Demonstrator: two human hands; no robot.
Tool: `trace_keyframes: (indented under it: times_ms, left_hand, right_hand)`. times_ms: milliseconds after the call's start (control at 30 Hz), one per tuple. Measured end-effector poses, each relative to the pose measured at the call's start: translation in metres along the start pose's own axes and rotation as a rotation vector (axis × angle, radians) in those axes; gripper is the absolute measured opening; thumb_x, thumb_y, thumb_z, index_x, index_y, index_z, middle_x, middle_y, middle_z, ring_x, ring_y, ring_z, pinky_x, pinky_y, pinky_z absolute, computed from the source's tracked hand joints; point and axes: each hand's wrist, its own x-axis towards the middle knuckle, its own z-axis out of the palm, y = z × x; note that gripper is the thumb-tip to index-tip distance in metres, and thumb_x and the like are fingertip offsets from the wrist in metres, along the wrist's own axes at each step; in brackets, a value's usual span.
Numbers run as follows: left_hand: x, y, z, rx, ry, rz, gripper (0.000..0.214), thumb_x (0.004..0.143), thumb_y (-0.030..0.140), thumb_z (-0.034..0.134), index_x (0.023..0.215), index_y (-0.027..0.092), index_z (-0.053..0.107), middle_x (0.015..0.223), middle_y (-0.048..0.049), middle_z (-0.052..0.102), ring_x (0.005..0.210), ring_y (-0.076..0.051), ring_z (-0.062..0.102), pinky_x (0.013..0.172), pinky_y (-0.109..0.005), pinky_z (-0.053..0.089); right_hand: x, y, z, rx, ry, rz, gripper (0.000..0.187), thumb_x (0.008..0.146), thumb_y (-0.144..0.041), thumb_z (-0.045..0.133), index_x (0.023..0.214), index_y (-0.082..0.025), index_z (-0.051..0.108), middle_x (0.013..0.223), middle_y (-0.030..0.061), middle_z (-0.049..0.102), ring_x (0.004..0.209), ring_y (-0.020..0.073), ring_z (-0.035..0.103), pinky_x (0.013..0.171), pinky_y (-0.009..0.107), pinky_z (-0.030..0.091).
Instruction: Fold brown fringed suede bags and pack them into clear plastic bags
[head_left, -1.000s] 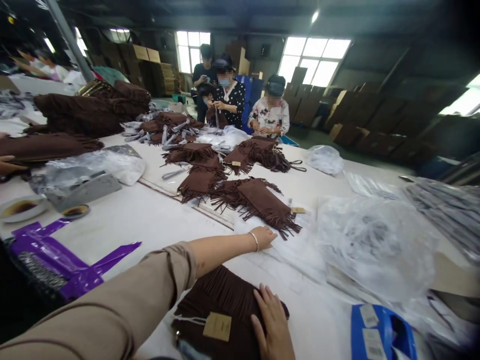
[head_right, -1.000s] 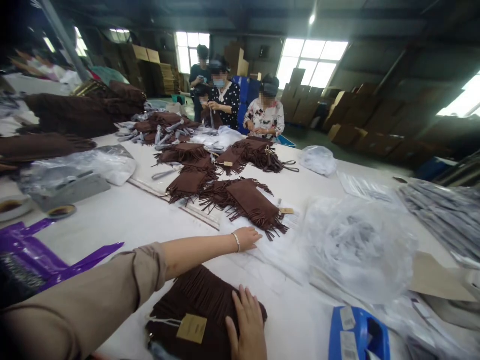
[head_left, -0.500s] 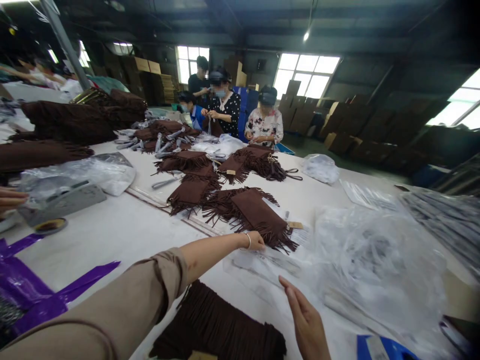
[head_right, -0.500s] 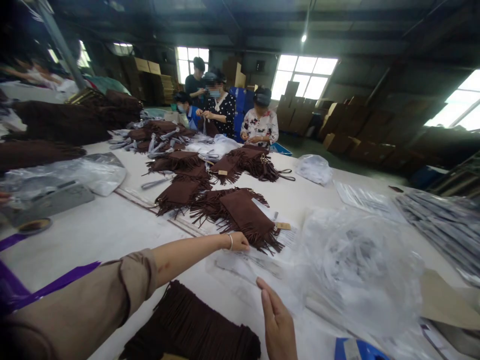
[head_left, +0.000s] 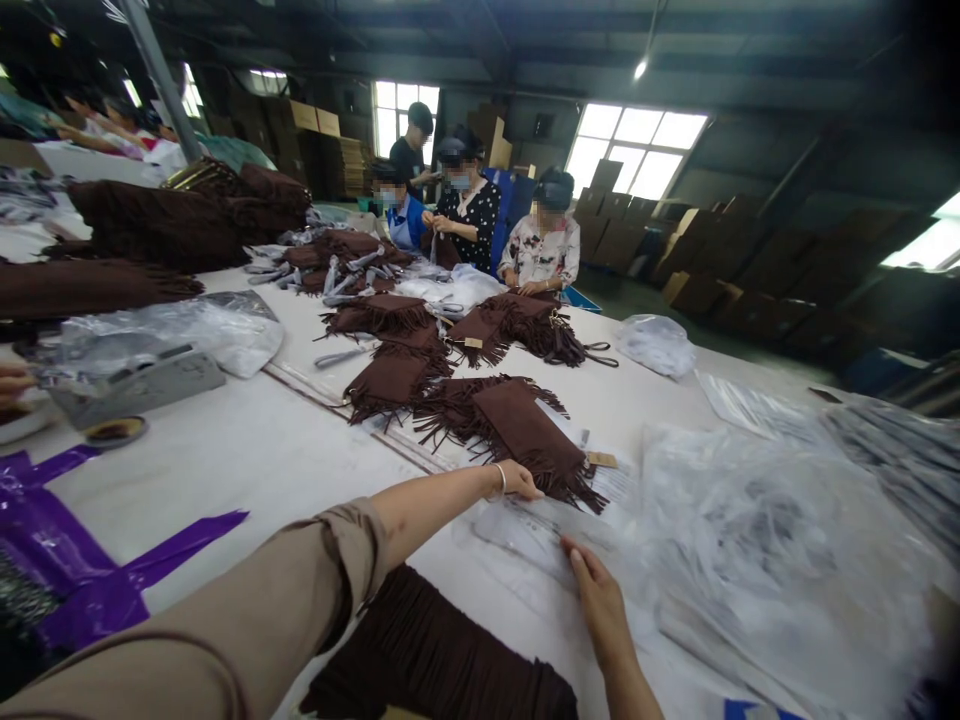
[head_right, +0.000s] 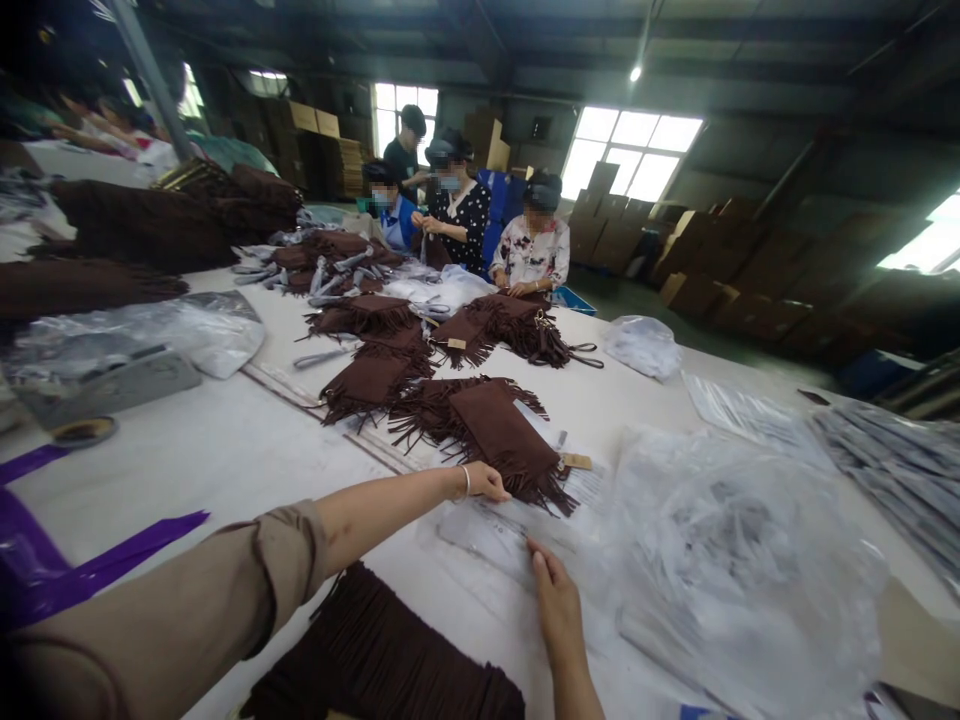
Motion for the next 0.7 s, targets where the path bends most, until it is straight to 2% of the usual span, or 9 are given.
trace_keyframes:
  times_ms: [100,200,267,333,433,500,567,700]
  left_hand:
    - [0.002,-0.002,0.001,0.001,-0.014,0.008,0.029,0.067,0.043,0.071,0.065,0.014,0.067,0.054,0.0047,0.057,0.049,-0.006,0.043,0.050,-0.018,0.036]
    - [0.004,-0.005,0.008,0.042,-0.013,0.037,0.020,0.070,0.034,0.069,0.071,0.014,0.068,0.057,0.0036,0.059,0.054,-0.007,0.049,0.054,-0.018,0.039]
    - [0.004,-0.007,0.012,0.086,-0.017,0.067,0.013,0.069,0.027,0.069,0.073,0.014,0.069,0.062,0.0029,0.062,0.061,-0.008,0.054,0.058,-0.017,0.041]
    - [0.002,-0.009,0.014,0.133,-0.028,0.100,0.012,0.067,0.023,0.070,0.076,0.015,0.069,0.067,0.0025,0.064,0.066,-0.009,0.056,0.061,-0.016,0.042]
    - [0.000,-0.012,0.011,0.201,-0.046,0.137,0.018,0.072,0.031,0.067,0.079,0.015,0.069,0.072,0.0017,0.066,0.067,-0.009,0.057,0.061,-0.016,0.042]
    - [0.001,-0.014,0.009,0.252,-0.052,0.152,0.028,0.079,0.041,0.060,0.081,0.014,0.069,0.073,0.0006,0.067,0.065,-0.010,0.057,0.059,-0.017,0.042]
    - [0.003,-0.015,0.011,0.312,-0.051,0.168,0.034,0.081,0.045,0.057,0.084,0.014,0.069,0.076,-0.0003,0.067,0.066,-0.011,0.057,0.058,-0.017,0.041]
    - [0.008,-0.010,0.023,0.450,-0.068,0.241,0.041,0.072,0.047,0.068,0.099,0.016,0.068,0.080,-0.0017,0.068,0.071,-0.014,0.060,0.062,-0.020,0.043]
  right_hand:
    - [0.006,-0.002,0.000,-0.004,-0.015,0.036,0.059,0.077,-0.061,0.047,0.109,-0.016,0.065,0.114,0.0086,0.064,0.114,0.0243,0.054,0.101,0.038,0.038]
    - [0.018,-0.003,0.002,-0.030,-0.010,0.084,0.064,0.079,-0.064,0.037,0.106,-0.013,0.065,0.106,0.0114,0.067,0.104,0.0237,0.060,0.087,0.033,0.047]
    - [0.027,-0.003,0.004,-0.068,0.007,0.122,0.065,0.080,-0.065,0.033,0.098,-0.012,0.067,0.096,0.0125,0.069,0.092,0.0231,0.064,0.076,0.031,0.050]
    - [0.034,-0.004,0.006,-0.125,0.028,0.149,0.061,0.079,-0.063,0.036,0.086,-0.012,0.069,0.081,0.0124,0.070,0.077,0.0230,0.065,0.068,0.030,0.049]
    - [0.036,-0.004,0.007,-0.220,0.059,0.152,0.049,0.074,-0.058,0.047,0.069,-0.014,0.067,0.065,0.0101,0.067,0.064,0.0231,0.061,0.062,0.031,0.044]
    - [0.033,-0.005,0.007,-0.257,0.067,0.142,0.045,0.073,-0.055,0.048,0.064,-0.015,0.066,0.062,0.0092,0.066,0.063,0.0232,0.059,0.061,0.031,0.043]
    - [0.028,-0.005,0.007,-0.270,0.065,0.128,0.044,0.074,-0.053,0.046,0.066,-0.015,0.067,0.067,0.0091,0.068,0.067,0.0236,0.060,0.063,0.031,0.042]
    - [0.022,-0.006,0.007,-0.278,0.060,0.102,0.046,0.075,-0.051,0.042,0.072,-0.014,0.070,0.073,0.0098,0.069,0.073,0.0248,0.061,0.067,0.031,0.042]
